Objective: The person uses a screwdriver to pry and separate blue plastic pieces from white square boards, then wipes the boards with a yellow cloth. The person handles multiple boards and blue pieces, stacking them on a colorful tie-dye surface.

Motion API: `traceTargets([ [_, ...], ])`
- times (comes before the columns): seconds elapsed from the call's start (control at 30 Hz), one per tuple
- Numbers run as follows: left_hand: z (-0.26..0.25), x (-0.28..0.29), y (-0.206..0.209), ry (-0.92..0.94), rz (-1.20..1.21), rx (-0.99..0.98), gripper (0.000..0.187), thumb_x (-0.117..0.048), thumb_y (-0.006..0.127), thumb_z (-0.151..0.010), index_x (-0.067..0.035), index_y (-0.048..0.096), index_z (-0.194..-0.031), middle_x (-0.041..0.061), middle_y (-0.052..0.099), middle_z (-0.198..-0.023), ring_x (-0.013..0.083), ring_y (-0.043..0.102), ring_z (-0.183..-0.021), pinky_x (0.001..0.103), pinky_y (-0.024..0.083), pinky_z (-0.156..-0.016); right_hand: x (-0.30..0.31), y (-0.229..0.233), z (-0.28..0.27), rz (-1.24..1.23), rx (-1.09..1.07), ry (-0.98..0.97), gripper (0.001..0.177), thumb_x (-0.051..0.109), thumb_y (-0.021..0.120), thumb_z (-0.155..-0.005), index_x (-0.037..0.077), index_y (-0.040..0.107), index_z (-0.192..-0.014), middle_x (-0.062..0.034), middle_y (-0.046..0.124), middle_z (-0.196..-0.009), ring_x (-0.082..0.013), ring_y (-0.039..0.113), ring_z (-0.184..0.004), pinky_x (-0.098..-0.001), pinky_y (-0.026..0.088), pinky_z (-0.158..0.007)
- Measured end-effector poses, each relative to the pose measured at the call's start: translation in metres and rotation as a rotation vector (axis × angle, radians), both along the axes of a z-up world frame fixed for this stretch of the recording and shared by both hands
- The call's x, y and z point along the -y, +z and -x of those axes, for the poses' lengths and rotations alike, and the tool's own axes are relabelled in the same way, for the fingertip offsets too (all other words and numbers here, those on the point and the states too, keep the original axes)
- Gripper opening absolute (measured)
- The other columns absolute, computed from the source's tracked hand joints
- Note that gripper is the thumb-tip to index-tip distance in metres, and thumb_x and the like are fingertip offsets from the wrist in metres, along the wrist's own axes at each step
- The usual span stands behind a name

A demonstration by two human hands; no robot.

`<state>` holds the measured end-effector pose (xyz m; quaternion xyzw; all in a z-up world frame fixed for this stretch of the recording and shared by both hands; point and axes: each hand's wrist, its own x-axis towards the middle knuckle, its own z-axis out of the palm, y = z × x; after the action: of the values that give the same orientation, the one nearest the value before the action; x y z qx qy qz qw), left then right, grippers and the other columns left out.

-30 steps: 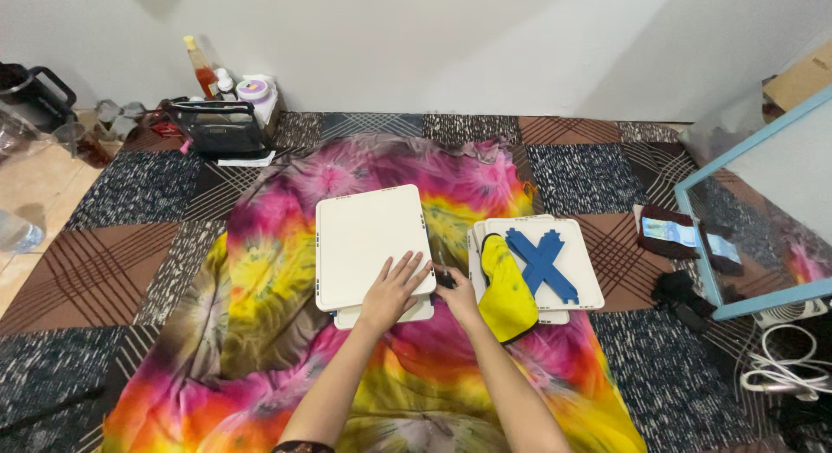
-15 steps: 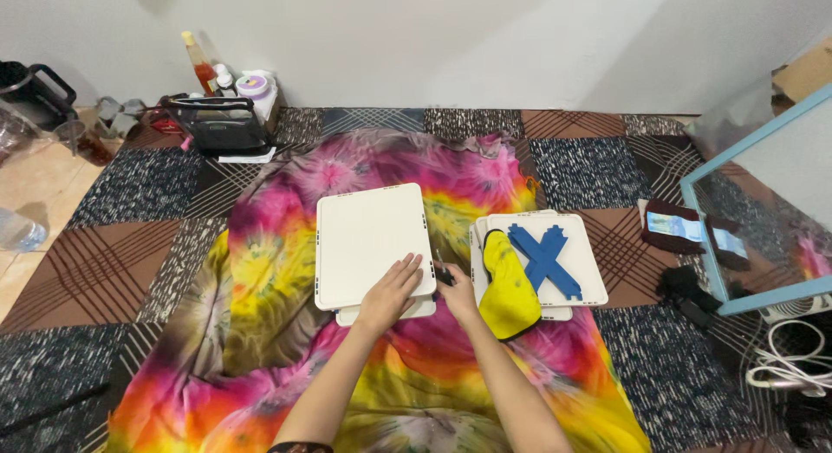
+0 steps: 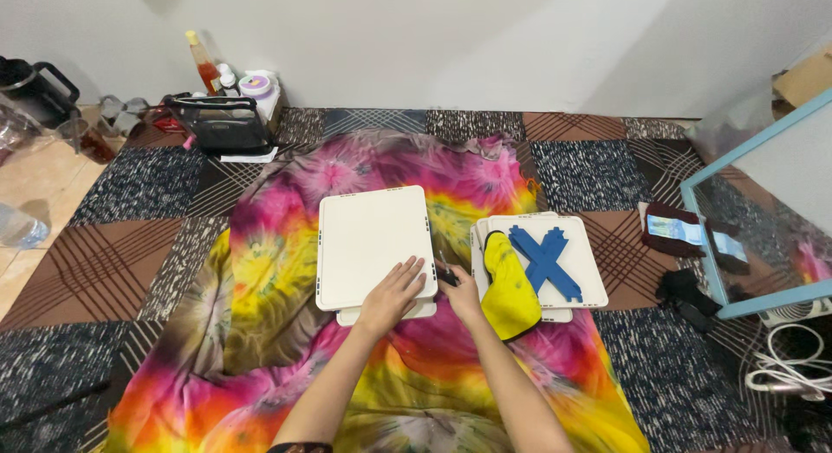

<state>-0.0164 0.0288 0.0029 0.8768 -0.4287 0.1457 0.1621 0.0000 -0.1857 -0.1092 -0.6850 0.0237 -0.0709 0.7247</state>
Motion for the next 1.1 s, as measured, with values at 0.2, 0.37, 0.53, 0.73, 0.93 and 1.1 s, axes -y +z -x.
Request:
traceTargets([
  [0.2,-0.001,0.001,0.002,0.001,0.019,-0.013,0.060,-0.010,0.075,-0.077,-0.007,0.056,-0.134,0.013,0.041,-0.158,0.0313,0.035,-0.148,0.045,0.030,-0.122,-0.001,0.009,0.003,0.002,-0.006,0.020,0.046,-0.004,0.071,-0.084,0.002,0.068,-0.129,-0.0004,0.067,-0.119,-0.0100,0.066,-0.109,-0.0233,0.051,-0.094],
  [0.37,-0.003,0.004,-0.003,0.007,0.012,-0.020,0.057,-0.008,0.074,-0.077,-0.008,0.057,-0.132,0.013,0.041,-0.158,0.0313,0.035,-0.149,0.045,0.031,-0.122,0.001,-0.001,0.003,-0.042,-0.097,-0.002,0.040,0.000,0.074,-0.088,0.001,0.070,-0.127,-0.0009,0.064,-0.108,-0.0095,0.058,-0.083,-0.0237,0.047,-0.068],
  [0.53,-0.004,0.004,-0.003,0.004,-0.027,0.008,0.056,-0.008,0.072,-0.078,-0.009,0.056,-0.132,0.014,0.040,-0.159,0.0317,0.034,-0.150,0.045,0.029,-0.122,0.002,-0.013,-0.001,-0.044,-0.069,-0.004,0.038,-0.001,0.074,-0.087,-0.001,0.070,-0.124,-0.0009,0.065,-0.111,-0.0113,0.060,-0.090,-0.0250,0.048,-0.074],
  [0.73,0.001,0.006,0.010,0.012,-0.028,0.036,0.066,-0.016,0.073,-0.077,-0.010,0.054,-0.140,0.017,0.040,-0.157,0.0319,0.034,-0.147,0.050,0.026,-0.120,0.009,-0.011,-0.005,0.021,0.005,0.068,0.044,-0.002,0.071,-0.083,0.002,0.068,-0.127,-0.0007,0.067,-0.115,-0.0110,0.065,-0.107,-0.0249,0.051,-0.093],
  [0.93,0.045,0.021,-0.024,0.215,0.212,0.036,0.045,-0.032,0.068,-0.088,-0.007,0.061,-0.125,0.015,0.056,-0.134,0.0303,0.049,-0.133,0.052,0.036,-0.114,0.022,0.008,-0.010,-0.108,-0.220,0.150,0.042,0.022,0.062,-0.095,0.005,0.072,-0.131,-0.0029,0.069,-0.106,-0.0115,0.059,-0.088,-0.0247,0.048,-0.073],
  [1.1,0.067,0.078,-0.087,0.496,1.063,-1.119,0.053,-0.048,0.056,-0.102,0.001,0.053,-0.122,0.026,0.063,-0.106,0.0387,0.061,-0.092,0.050,0.056,-0.084,0.013,0.032,-0.021,-0.121,-0.499,0.117,0.064,0.057,0.065,-0.101,-0.001,0.066,-0.129,-0.0069,0.058,-0.088,-0.0154,0.046,-0.069,-0.0277,0.035,-0.056],
])
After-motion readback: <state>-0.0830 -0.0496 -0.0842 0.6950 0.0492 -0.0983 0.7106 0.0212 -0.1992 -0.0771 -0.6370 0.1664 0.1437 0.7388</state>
